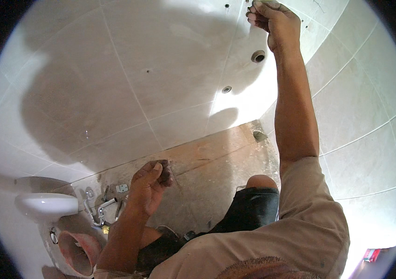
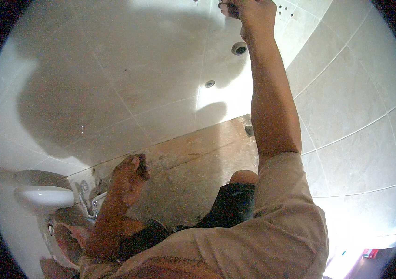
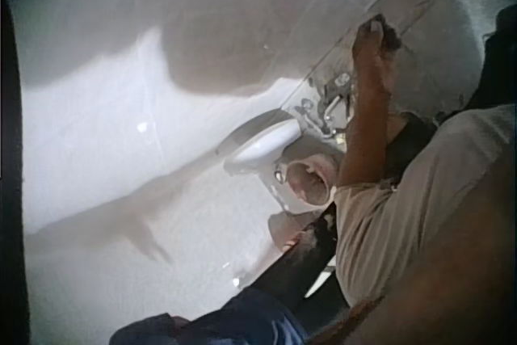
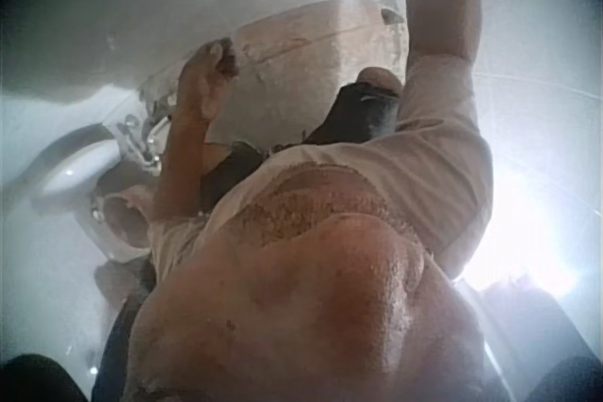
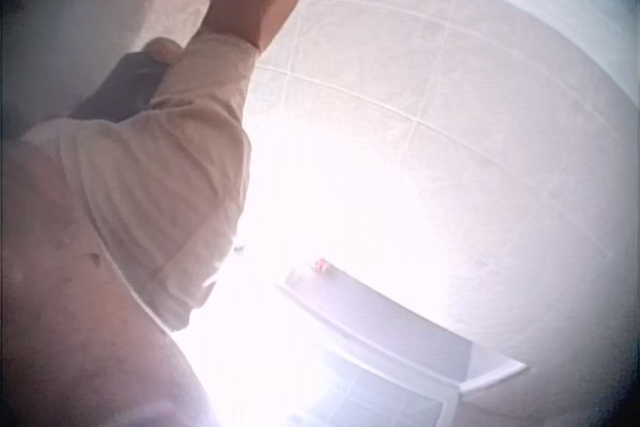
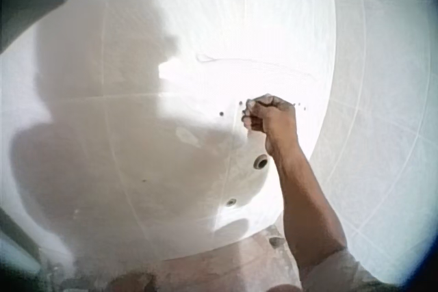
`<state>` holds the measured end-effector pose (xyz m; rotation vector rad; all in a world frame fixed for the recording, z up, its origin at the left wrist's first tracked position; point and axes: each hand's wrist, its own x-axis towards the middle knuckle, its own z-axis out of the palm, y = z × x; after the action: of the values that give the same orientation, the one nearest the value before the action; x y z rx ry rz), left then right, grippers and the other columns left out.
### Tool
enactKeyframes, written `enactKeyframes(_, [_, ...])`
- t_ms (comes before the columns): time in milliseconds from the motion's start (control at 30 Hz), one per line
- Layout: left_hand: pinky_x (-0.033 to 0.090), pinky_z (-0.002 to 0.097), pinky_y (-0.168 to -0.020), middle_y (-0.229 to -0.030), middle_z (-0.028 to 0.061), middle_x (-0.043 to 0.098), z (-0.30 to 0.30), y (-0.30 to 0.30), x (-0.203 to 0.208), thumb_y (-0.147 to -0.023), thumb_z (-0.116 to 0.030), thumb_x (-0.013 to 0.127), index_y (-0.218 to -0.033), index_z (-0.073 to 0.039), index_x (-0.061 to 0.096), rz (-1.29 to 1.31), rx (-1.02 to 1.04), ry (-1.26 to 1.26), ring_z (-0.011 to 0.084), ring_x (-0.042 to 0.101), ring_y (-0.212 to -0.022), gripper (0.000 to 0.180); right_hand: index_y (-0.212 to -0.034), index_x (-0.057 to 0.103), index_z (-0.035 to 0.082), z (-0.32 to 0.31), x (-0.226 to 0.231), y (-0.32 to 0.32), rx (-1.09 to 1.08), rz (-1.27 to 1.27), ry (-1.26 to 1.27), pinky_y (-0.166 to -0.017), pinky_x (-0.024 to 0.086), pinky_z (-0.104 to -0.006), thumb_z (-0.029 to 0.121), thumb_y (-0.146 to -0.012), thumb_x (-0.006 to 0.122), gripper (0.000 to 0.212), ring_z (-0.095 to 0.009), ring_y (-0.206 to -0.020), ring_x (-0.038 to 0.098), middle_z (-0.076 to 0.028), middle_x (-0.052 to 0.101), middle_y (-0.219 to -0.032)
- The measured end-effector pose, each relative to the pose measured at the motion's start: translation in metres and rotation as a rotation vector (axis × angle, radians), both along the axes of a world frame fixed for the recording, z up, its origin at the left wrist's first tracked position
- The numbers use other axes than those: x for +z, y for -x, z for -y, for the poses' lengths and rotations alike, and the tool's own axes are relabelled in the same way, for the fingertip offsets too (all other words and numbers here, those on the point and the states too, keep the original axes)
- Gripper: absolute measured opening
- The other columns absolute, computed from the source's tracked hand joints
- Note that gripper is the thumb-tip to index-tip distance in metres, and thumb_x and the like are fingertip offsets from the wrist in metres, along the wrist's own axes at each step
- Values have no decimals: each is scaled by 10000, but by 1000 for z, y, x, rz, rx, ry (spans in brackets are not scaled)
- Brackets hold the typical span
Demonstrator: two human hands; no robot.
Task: The person installs a metal mounting bracket onto a tiled wall by positioning the bracket and securing it with screws using a screwdriver.
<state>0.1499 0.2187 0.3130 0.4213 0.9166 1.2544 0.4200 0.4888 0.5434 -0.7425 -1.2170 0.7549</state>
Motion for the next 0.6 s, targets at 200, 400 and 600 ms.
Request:
enactKeyframes(200, [499, 353, -779, -946, 68, 662, -6, 1, -4, -976, -174, 630, -1095, -2, 659, 22, -14, -24, 195, 622, -863, 211, -889, 663, 1, 0, -8, 0, 33, 14, -21, -671, 569, -316, 37, -903, 648, 41, -194, -683, 664, -103, 678, -794])
enactKeyframes(400, [499, 366, -781, -935, 56, 668, 0, -3, 4, -970, -180, 645, -1098, -8, 666, -30, 0, -19, 194, 623, -856, 215, -848, 643, 9, -1, -10, -8, -3, 15, -100, -646, 560, -308, 46, -885, 650, 53, -182, -648, 654, -99, 670, -761])
enactKeyframes(600, [499, 371, -780, -962, 73, 668, 4, 6, 13, -965, -174, 649, -1106, 0, 661, -77, 65, 9, 196, 619, -849, 224, -821, 638, 15, -9, -8, -5, -51, 52, -105, -610, 555, -310, 40, -866, 652, 53, -185, -628, 653, -100, 677, -759])
